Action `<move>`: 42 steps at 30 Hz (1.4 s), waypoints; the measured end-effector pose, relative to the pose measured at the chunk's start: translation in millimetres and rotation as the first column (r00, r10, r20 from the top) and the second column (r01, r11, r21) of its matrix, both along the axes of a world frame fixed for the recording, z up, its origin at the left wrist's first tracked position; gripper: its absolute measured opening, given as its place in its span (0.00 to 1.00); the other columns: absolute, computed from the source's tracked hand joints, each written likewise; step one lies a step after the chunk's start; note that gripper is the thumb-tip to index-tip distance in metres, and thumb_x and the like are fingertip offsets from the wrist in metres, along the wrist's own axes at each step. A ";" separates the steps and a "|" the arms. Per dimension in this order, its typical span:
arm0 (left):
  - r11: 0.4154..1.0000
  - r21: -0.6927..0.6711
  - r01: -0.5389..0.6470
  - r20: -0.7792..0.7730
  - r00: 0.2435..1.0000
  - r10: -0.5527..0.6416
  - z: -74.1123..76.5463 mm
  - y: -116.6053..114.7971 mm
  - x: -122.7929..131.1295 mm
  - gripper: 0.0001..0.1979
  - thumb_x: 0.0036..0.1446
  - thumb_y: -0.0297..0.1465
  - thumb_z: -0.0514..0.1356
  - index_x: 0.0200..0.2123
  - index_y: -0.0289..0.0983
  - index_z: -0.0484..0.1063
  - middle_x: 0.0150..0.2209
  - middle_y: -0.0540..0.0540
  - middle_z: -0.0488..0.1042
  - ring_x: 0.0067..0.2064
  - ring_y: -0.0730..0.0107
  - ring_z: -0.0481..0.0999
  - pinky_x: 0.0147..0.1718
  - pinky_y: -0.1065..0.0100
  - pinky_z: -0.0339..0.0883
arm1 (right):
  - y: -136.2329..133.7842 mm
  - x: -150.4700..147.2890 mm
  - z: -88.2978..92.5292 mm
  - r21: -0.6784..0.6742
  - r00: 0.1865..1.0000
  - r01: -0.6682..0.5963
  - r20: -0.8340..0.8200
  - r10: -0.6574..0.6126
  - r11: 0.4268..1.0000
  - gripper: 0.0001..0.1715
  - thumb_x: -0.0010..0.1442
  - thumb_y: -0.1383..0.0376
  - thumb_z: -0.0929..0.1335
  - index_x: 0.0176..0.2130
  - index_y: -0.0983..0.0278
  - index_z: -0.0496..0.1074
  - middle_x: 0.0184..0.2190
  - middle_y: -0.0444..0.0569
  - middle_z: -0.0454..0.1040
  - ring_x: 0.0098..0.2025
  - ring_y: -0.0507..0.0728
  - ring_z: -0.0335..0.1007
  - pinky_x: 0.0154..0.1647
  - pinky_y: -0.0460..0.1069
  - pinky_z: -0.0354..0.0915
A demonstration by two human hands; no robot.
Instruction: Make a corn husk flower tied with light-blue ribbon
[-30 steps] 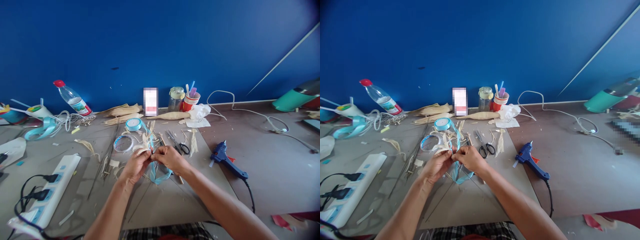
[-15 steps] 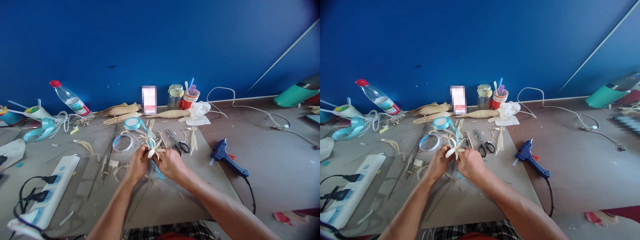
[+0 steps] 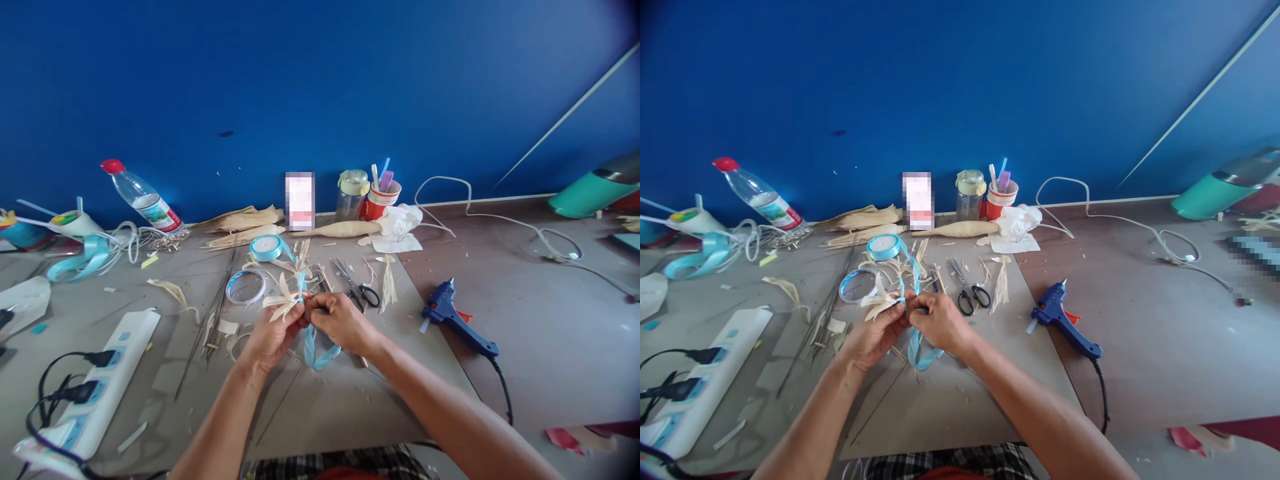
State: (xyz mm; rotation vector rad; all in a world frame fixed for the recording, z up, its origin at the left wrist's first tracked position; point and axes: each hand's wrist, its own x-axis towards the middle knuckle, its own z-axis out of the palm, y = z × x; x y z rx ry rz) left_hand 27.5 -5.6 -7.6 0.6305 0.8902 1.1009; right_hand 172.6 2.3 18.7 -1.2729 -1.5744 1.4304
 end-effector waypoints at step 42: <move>0.969 0.110 -0.222 -0.026 0.974 0.226 5.1 3.7 7.9 0.08 0.41 0.31 0.68 0.27 0.35 0.75 0.30 0.50 0.73 0.25 0.81 0.66 0.28 0.74 0.64 | 4.1 0.1 -9.2 -0.054 0.993 0.078 -0.086 -0.082 0.995 0.09 0.47 0.64 0.69 0.21 0.66 0.69 0.18 0.39 0.64 0.22 0.47 0.55 0.24 0.44 0.52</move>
